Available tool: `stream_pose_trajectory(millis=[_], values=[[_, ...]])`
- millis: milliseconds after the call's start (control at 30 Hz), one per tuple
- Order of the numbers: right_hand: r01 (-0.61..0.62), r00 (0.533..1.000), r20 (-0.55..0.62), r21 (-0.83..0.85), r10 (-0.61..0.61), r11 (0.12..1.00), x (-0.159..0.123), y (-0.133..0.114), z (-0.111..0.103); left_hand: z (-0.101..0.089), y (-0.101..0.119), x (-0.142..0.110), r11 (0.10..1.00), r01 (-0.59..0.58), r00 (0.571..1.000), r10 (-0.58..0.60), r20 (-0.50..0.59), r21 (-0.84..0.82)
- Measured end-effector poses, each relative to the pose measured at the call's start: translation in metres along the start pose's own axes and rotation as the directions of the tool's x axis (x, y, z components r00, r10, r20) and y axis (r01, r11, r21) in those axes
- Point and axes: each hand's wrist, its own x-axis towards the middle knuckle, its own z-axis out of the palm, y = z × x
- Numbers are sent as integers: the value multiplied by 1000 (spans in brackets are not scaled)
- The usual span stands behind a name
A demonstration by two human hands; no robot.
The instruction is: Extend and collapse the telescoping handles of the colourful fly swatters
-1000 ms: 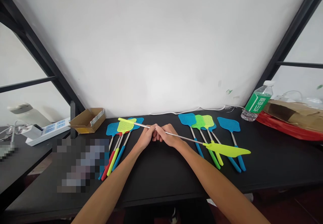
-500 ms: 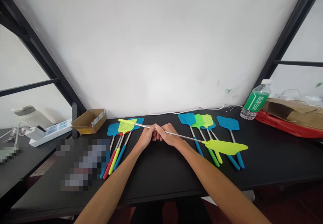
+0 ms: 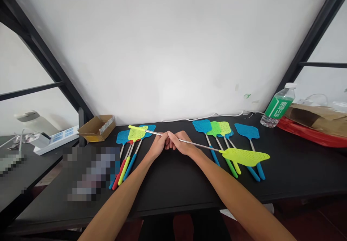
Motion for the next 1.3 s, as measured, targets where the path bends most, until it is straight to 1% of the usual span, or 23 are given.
stream_pose_trajectory(millis=[233,367,900,1133,1300], values=[[-5,1000,0,-20,5,1000,0,-3,-1,1,4,-2,1000,-8,1000,8,0,-11],[-2,1000,6,-37,2,999,-1,-5,-1,1,6,-2,1000,9,1000,-9,-3,-4],[-11,1000,7,-54,12,999,0,-1,-1,2,5,-2,1000,-9,1000,9,9,-2],[-9,1000,8,-43,9,999,-1,0,-1,2,5,-2,1000,22,1000,-22,-16,9],[-19,1000,8,-46,20,999,-1,0,-1,1,4,-2,1000,19,1000,-19,-14,14]])
